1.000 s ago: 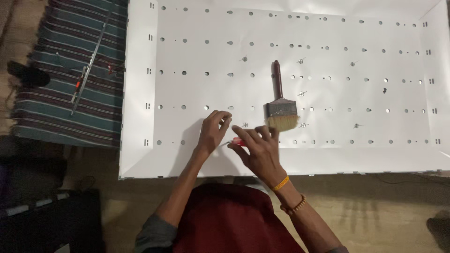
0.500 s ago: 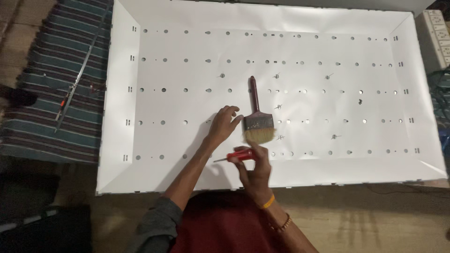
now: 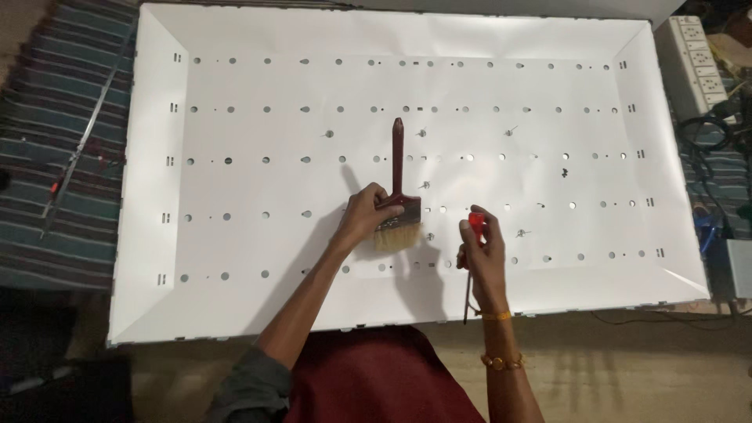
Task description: The person uses a red-handled screwdriver to fasten screws into a white perforated panel. They repeatedly pick up screws, align them with holes, and turn the screwdriver to secure them. A paintbrush rests on the panel during the process.
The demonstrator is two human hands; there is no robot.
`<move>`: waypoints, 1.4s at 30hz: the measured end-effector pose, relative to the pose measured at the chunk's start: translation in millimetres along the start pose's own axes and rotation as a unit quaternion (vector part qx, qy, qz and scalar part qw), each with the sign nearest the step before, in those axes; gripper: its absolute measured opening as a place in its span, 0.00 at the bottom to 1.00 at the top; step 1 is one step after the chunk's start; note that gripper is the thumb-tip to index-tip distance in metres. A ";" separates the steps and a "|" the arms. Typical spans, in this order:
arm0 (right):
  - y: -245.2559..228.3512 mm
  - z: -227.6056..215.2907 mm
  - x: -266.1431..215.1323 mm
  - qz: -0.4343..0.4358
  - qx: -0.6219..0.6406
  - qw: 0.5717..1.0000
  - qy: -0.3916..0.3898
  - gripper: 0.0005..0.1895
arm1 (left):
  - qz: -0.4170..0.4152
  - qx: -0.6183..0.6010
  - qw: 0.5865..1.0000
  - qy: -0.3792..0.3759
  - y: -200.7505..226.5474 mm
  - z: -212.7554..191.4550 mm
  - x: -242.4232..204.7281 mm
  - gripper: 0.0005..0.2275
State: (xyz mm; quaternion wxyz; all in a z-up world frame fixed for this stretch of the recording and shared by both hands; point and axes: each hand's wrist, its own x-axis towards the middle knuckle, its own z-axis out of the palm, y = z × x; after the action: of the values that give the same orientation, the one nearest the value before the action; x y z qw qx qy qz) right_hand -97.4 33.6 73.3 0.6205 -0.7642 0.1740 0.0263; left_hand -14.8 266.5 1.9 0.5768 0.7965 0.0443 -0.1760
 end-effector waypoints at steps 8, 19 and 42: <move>-8.2 -43.2 3.6 -0.019 0.102 0.993 -0.052 0.35 | 0.048 -0.130 0.981 -0.138 79.2 71.2 -28.2 0.19; 115.0 -275.3 88.4 0.113 -0.004 0.962 0.248 0.35 | 0.015 0.004 1.000 0.010 35.8 60.1 -59.6 0.13; 131.8 -249.1 136.2 -0.231 -0.274 0.916 0.182 0.13 | -0.195 0.464 0.687 0.524 -185.4 -261.8 -190.5 0.23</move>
State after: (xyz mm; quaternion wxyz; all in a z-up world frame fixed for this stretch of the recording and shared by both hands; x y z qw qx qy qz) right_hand -52.8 -259.0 -28.4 0.3331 -0.9148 0.0887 -0.2106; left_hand -183.5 597.6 -31.1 -0.0306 0.8983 0.4067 0.1635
